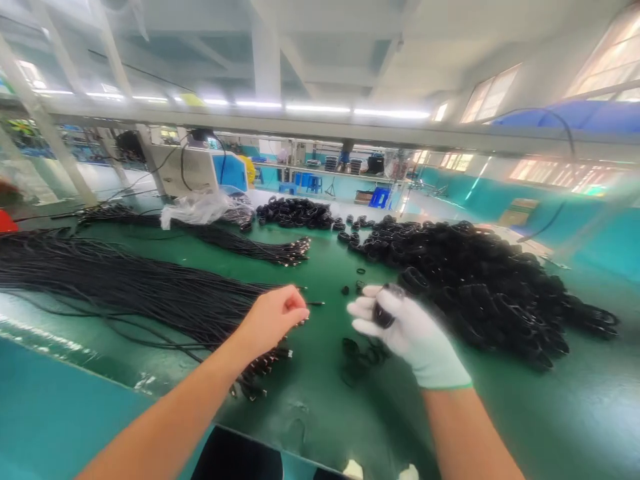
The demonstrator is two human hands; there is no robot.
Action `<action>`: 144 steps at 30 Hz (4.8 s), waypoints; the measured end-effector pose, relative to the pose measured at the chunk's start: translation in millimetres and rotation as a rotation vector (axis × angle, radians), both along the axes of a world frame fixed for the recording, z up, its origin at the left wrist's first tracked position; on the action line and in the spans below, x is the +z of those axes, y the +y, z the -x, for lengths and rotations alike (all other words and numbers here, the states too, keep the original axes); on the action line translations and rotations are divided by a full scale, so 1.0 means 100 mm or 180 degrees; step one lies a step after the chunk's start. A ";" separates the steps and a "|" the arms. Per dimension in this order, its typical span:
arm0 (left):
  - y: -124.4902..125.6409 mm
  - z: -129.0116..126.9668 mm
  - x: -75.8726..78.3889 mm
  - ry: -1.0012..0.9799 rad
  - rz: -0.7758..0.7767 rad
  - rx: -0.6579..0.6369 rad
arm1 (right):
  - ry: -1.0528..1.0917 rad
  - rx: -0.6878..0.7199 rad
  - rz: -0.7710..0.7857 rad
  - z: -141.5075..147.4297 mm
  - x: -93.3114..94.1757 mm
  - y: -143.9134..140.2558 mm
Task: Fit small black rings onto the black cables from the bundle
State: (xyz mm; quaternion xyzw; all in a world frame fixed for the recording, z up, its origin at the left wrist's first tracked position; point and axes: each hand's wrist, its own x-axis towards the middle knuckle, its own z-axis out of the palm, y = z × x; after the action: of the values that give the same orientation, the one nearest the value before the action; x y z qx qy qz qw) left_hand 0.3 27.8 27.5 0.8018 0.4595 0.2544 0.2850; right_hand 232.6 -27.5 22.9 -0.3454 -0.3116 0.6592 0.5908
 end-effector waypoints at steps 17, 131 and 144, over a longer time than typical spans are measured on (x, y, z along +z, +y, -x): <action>0.18 -0.70 -0.49 0.0257 0.0253 -0.1018 | -0.0025 -0.0299 0.0113 -0.25 -0.20 0.06; -0.18 -0.08 0.06 -0.1209 0.1274 0.0085 | -0.0309 0.1081 -0.0408 0.62 -0.29 -0.02; -0.26 -0.04 -0.13 -0.1004 0.0725 0.0089 | -0.0538 0.1176 -0.0244 0.68 -0.29 -0.07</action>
State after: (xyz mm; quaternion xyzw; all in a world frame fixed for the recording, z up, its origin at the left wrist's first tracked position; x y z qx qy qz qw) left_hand 4.0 1.8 14.9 0.7081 0.4461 0.3271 0.4388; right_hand 164.3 -35.0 -6.3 -0.3138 -0.4430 0.7127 0.4442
